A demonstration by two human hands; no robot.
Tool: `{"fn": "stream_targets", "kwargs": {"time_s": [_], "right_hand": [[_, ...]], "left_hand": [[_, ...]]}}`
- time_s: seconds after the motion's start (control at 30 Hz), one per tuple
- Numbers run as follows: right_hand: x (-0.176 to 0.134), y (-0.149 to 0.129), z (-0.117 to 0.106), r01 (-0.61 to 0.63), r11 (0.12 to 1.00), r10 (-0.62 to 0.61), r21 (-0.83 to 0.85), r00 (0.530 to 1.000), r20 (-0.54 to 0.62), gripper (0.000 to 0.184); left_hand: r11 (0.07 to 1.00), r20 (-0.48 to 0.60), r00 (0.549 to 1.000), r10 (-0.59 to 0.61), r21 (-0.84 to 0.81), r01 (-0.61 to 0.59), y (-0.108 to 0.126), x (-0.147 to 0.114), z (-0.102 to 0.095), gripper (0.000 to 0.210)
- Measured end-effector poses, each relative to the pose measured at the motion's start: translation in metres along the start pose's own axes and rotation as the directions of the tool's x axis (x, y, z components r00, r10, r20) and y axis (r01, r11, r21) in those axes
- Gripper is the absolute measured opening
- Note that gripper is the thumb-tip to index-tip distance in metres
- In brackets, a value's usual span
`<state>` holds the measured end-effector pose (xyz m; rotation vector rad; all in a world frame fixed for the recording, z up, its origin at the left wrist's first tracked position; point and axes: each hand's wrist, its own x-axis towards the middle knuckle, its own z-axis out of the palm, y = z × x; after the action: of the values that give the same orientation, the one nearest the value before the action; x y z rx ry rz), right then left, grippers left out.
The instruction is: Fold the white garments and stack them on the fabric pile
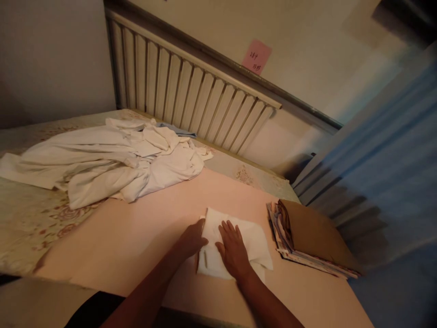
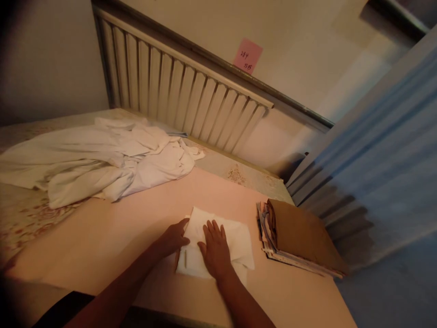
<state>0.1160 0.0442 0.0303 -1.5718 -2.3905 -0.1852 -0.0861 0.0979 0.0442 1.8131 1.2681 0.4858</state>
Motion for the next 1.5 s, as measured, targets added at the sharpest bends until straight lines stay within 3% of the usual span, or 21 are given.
{"fn": "stream_targets", "kwargs": {"time_s": [0.1,0.17,0.23,0.3,0.37,0.47,0.6,0.8,0.93,1.03,1.13,1.4,1.5], "right_hand": [[-0.003,0.000,0.004,-0.003,1.000,0.003,-0.008,1.000,0.000,0.046],[-0.003,0.000,0.004,-0.007,1.000,0.007,-0.003,1.000,-0.002,0.047],[-0.002,0.001,0.004,-0.013,1.000,0.013,0.000,1.000,-0.004,0.047],[-0.001,0.001,0.005,-0.016,1.000,0.016,0.000,1.000,-0.008,0.047],[-0.001,0.002,0.006,-0.010,1.000,0.010,0.003,1.000,-0.017,0.047],[-0.001,0.002,0.007,-0.001,1.000,0.001,0.009,0.999,-0.034,0.048],[-0.001,0.002,0.007,-0.005,1.000,0.005,0.000,0.999,-0.038,0.047],[-0.001,0.010,0.001,0.003,0.999,-0.001,0.044,0.999,-0.034,0.044],[0.007,0.037,-0.012,-0.104,0.991,0.105,0.087,0.994,-0.014,0.043],[0.016,0.067,-0.023,-0.271,0.954,0.260,0.129,0.960,0.100,0.043],[0.024,0.095,-0.032,-0.367,0.916,0.327,0.163,0.917,0.228,0.039],[0.033,0.130,-0.043,-0.464,0.838,0.290,0.287,0.824,0.487,0.005],[0.032,0.132,-0.041,-0.502,0.791,0.256,0.350,0.791,0.555,0.009]], "left_hand": [[0.999,-0.016,0.999,-0.035,0.025,0.035,-0.001,0.001,0.001,0.069],[0.996,-0.132,0.990,-0.048,0.068,0.057,0.001,0.002,0.002,0.063],[0.988,-0.308,0.950,0.049,0.156,-0.001,0.004,0.002,0.005,0.054],[0.949,-0.406,0.880,0.248,0.285,-0.136,0.006,0.002,0.011,0.049],[0.870,-0.370,0.820,0.437,0.405,-0.282,0.006,0.001,0.020,0.050],[0.777,-0.235,0.810,0.537,0.512,-0.367,-0.003,0.001,0.037,0.049],[0.743,-0.180,0.852,0.492,0.597,-0.303,-0.020,0.001,0.051,0.047],[0.726,-0.209,0.847,0.489,0.636,-0.262,-0.028,0.001,0.051,0.047],[0.746,-0.222,0.850,0.478,0.613,-0.260,-0.025,0.000,0.048,0.045],[0.777,-0.251,0.849,0.465,0.575,-0.256,-0.020,0.000,0.045,0.041],[0.809,-0.269,0.858,0.439,0.534,-0.246,-0.014,-0.001,0.041,0.039],[0.919,-0.397,0.862,0.316,0.355,-0.173,-0.007,0.001,0.032,0.039],[0.951,-0.423,0.871,0.248,0.280,-0.134,-0.007,0.002,0.030,0.039]]}}
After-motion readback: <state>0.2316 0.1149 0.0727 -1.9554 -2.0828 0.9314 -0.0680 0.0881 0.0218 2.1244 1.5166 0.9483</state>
